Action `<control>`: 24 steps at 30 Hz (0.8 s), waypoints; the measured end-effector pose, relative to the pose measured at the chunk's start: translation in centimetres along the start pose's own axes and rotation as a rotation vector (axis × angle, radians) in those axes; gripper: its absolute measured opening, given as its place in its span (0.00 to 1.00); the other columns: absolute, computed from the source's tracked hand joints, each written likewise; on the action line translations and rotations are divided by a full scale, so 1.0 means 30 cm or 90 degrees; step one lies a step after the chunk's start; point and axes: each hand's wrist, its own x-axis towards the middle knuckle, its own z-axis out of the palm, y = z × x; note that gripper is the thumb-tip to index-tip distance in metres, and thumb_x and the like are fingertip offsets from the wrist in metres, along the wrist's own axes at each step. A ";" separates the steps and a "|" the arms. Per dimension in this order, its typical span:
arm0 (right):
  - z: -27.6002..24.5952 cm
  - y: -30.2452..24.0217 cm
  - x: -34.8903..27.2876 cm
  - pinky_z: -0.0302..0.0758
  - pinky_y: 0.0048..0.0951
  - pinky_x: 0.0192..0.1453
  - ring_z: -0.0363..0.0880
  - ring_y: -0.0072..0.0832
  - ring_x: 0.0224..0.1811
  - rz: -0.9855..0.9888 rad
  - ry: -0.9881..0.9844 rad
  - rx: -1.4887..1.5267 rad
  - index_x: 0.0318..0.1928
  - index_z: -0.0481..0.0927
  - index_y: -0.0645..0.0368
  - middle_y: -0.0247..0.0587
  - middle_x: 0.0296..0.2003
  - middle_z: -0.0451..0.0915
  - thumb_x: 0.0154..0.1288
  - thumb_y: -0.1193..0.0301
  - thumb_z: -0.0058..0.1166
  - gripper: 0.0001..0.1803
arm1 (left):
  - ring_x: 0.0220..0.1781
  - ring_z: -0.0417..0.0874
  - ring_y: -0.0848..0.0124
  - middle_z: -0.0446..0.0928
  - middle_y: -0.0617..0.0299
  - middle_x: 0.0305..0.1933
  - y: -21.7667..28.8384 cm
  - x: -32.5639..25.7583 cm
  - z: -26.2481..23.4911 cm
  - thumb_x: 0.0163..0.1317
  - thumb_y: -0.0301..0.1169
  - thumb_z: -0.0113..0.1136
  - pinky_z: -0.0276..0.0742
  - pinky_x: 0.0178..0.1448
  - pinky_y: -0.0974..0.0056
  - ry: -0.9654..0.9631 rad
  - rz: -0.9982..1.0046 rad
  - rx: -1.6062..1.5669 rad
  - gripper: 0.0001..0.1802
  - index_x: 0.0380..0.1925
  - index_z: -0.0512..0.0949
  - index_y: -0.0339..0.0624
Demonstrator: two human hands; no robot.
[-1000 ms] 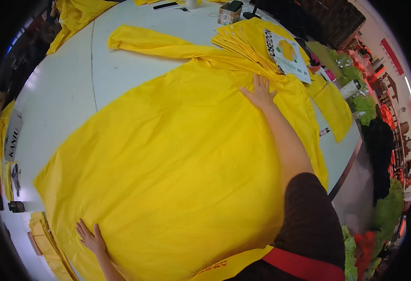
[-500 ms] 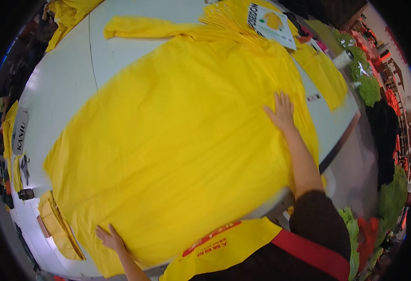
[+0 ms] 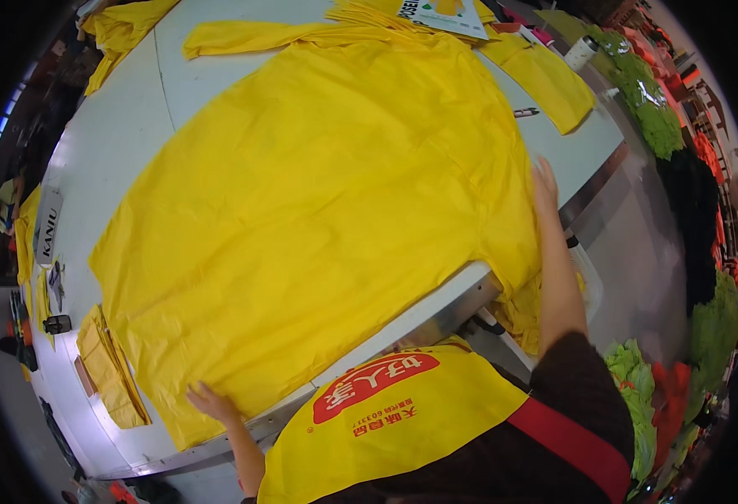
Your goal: The person folds a large yellow raincoat on a white table. They smooth the fabric, fold the sleeves and body, and stack the finished item with other folded yellow garments nearby.
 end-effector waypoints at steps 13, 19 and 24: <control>-0.057 0.418 -0.638 0.69 0.42 0.58 0.71 0.39 0.54 0.410 0.335 0.789 0.56 0.66 0.61 0.41 0.52 0.72 0.63 0.58 0.45 0.25 | 0.67 0.57 0.56 0.60 0.50 0.64 1.337 -0.661 0.539 0.53 0.46 0.60 0.52 0.67 0.47 -0.736 0.927 -0.185 0.39 0.62 0.57 0.44; -0.035 -0.258 -0.668 0.72 0.45 0.56 0.75 0.40 0.49 -0.234 0.287 0.387 0.52 0.65 0.66 0.51 0.51 0.70 0.59 0.77 0.51 0.20 | 0.70 0.53 0.61 0.57 0.58 0.66 1.362 -0.705 0.596 0.50 0.46 0.59 0.43 0.64 0.32 -0.664 0.955 0.020 0.40 0.64 0.55 0.56; 0.259 -0.255 -0.758 0.73 0.38 0.48 0.74 0.41 0.46 -0.585 -0.071 -0.219 0.52 0.65 0.64 0.51 0.46 0.72 0.52 0.76 0.57 0.26 | 0.68 0.56 0.58 0.60 0.55 0.64 1.314 -0.692 0.504 0.51 0.48 0.58 0.47 0.67 0.40 -0.718 0.953 -0.038 0.39 0.62 0.58 0.51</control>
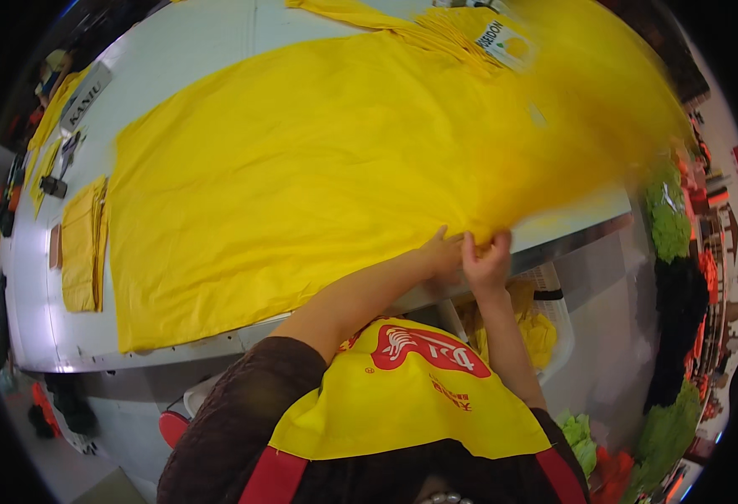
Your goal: The person folds a large yellow raincoat on a white table. They smooth the fabric, fold the sleeves and body, and stack the finished item with other folded yellow garments nearby.
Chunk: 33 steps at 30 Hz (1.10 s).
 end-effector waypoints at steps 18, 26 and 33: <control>0.044 0.311 -0.153 0.62 0.41 0.58 0.67 0.45 0.54 -0.203 -0.350 -0.101 0.48 0.74 0.63 0.50 0.51 0.71 0.49 0.85 0.42 0.23 | 0.54 0.74 0.59 0.73 0.44 0.51 -0.463 -1.271 -0.153 0.56 0.43 0.60 0.69 0.55 0.62 0.829 -0.796 -0.202 0.30 0.50 0.70 0.29; 0.008 0.360 -0.112 0.59 0.42 0.62 0.66 0.45 0.57 -0.235 -0.420 -0.032 0.49 0.74 0.62 0.51 0.53 0.70 0.50 0.81 0.44 0.22 | 0.23 0.58 0.80 0.59 0.71 0.20 -0.386 -0.901 -0.383 0.57 0.32 0.59 0.56 0.25 0.70 0.829 -0.501 -0.247 0.12 0.23 0.68 0.36; -0.063 0.384 0.061 0.65 0.36 0.58 0.70 0.44 0.53 -0.033 -0.689 0.189 0.49 0.73 0.63 0.51 0.49 0.73 0.57 0.73 0.51 0.18 | 0.27 0.63 0.80 0.67 0.69 0.24 -0.078 -1.208 0.121 0.61 0.31 0.55 0.60 0.28 0.71 0.737 -0.765 -0.478 0.10 0.28 0.70 0.34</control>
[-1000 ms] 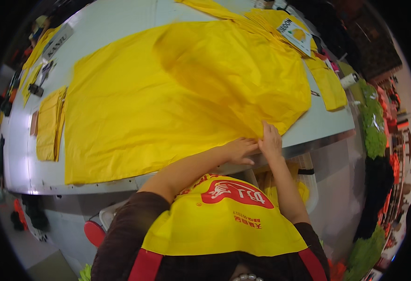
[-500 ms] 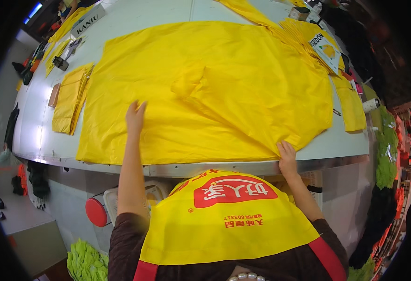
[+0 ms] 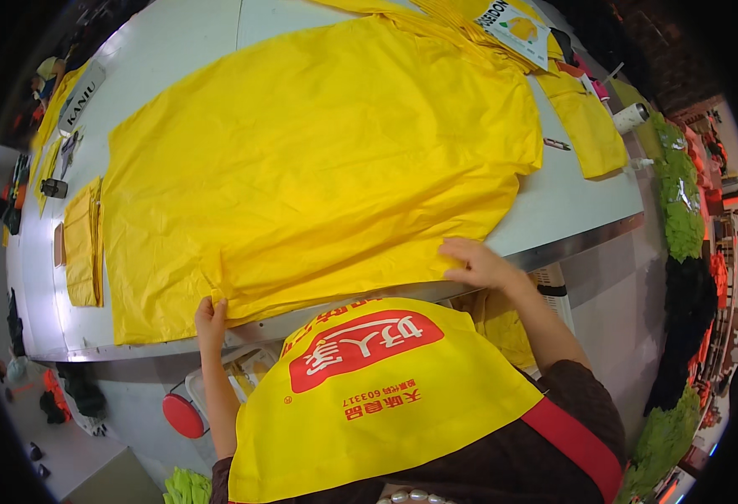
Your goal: The person folds a large yellow raincoat on a white table. They smooth the fabric, fold the sleeves and body, and stack the finished item with other folded yellow garments nearby.
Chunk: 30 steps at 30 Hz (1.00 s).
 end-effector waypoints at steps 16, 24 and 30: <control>-0.429 0.629 0.090 0.66 0.41 0.44 0.72 0.44 0.37 0.136 0.166 -0.290 0.35 0.73 0.63 0.49 0.32 0.76 0.64 0.68 0.45 0.10 | 0.19 0.71 0.71 0.72 0.60 0.18 0.336 0.390 0.086 0.55 0.46 0.59 0.66 0.25 0.64 0.077 -0.032 0.067 0.22 0.26 0.77 0.32; -0.367 0.367 0.200 0.63 0.42 0.56 0.70 0.43 0.48 0.198 0.179 -0.548 0.42 0.75 0.61 0.47 0.42 0.76 0.63 0.65 0.47 0.13 | 0.34 0.74 0.76 0.77 0.64 0.30 0.237 0.314 0.037 0.55 0.43 0.60 0.69 0.38 0.69 0.175 -0.203 -0.320 0.19 0.35 0.78 0.37; 0.108 -0.189 0.264 0.61 0.40 0.63 0.64 0.45 0.60 -0.214 0.035 -0.096 0.55 0.69 0.61 0.52 0.55 0.69 0.56 0.70 0.57 0.25 | 0.32 0.71 0.78 0.75 0.67 0.28 0.147 0.132 -0.111 0.53 0.46 0.61 0.65 0.38 0.72 -0.107 -0.133 -0.006 0.17 0.30 0.79 0.43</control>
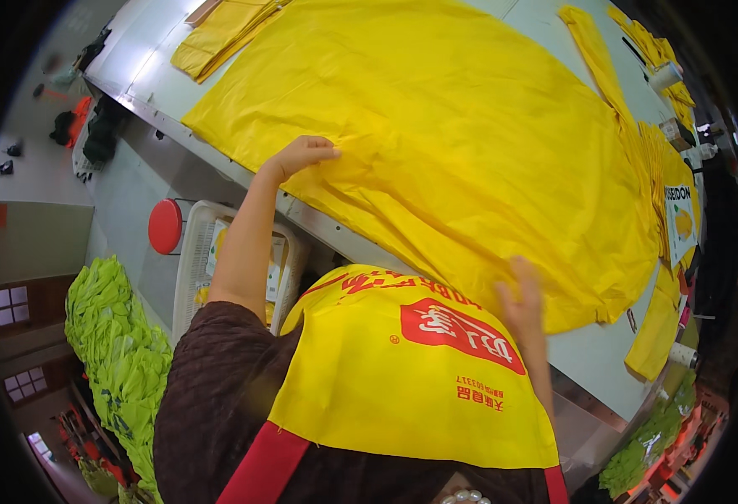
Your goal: The person folds a large yellow raincoat on a white table. They smooth the fabric, fold the sleeves and body, and stack the finished item with other folded yellow garments nearby.
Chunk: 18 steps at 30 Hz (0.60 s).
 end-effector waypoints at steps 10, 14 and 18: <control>0.502 -0.134 0.404 0.71 0.31 0.48 0.75 0.36 0.42 -0.056 -0.102 -0.047 0.52 0.73 0.62 0.44 0.41 0.78 0.58 0.72 0.52 0.19 | 0.20 0.63 0.78 0.65 0.68 0.16 0.169 0.158 0.032 0.54 0.41 0.59 0.60 0.25 0.70 -0.036 0.033 0.093 0.16 0.16 0.71 0.43; 0.445 -0.049 0.479 0.69 0.22 0.41 0.73 0.21 0.33 0.293 -0.148 0.521 0.47 0.75 0.65 0.30 0.32 0.78 0.60 0.74 0.48 0.15 | 0.23 0.70 0.76 0.70 0.69 0.21 0.166 0.226 0.031 0.59 0.41 0.55 0.66 0.30 0.72 -0.053 -0.032 -0.125 0.13 0.26 0.76 0.43; 0.416 -0.036 0.495 0.68 0.19 0.42 0.72 0.16 0.36 0.397 -0.184 0.565 0.49 0.74 0.66 0.29 0.36 0.78 0.59 0.75 0.48 0.16 | 0.28 0.74 0.75 0.75 0.68 0.28 0.135 0.207 0.060 0.63 0.41 0.49 0.70 0.36 0.72 0.037 0.067 -0.236 0.15 0.34 0.77 0.41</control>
